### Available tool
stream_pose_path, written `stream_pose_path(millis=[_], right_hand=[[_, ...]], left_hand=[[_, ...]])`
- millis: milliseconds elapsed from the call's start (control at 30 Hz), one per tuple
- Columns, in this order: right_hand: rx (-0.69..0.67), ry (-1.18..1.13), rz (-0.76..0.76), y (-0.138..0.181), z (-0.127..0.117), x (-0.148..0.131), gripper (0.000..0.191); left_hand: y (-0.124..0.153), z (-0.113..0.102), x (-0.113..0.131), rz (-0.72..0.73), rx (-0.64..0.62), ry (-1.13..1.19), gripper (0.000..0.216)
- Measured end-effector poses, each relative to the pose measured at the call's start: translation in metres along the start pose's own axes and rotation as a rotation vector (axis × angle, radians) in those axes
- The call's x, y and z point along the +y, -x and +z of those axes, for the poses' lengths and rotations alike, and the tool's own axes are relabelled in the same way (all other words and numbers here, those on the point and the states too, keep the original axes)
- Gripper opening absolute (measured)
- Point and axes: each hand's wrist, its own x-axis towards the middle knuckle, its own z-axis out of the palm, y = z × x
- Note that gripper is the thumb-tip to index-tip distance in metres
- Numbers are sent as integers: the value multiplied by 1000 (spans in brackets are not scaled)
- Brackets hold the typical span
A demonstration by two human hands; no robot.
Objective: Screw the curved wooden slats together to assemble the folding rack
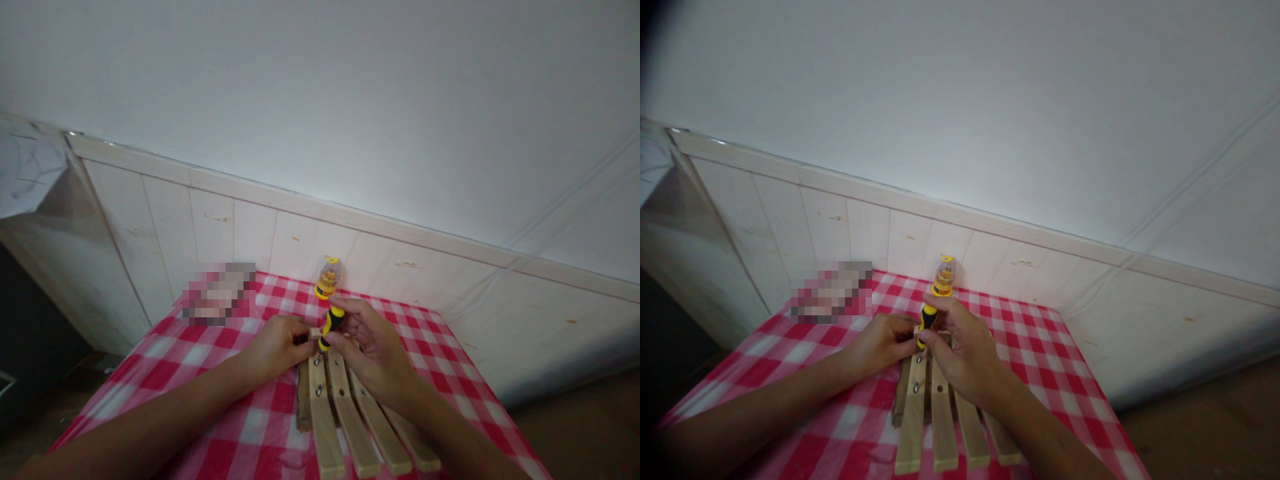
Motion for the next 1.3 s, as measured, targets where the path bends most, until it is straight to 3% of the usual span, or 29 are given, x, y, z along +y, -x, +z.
stream_pose_path(millis=[300,500,867,1067,1300], right_hand=[[38,-61,20,-3,2,3,49],[-29,-2,-36,-4,-6,-6,41],[45,18,-26,-5,-5,-6,38],[-11,77,-106,-8,-7,-15,40],[-30,-66,-4,-6,-7,-15,33]], left_hand=[[1,0,1,-9,4,-11,32],[1,1,0,-9,-1,-2,36],[0,0,1,-7,-1,-3,32],[1,0,2,-12,2,1,33],[1,0,2,-9,3,-5,31]])
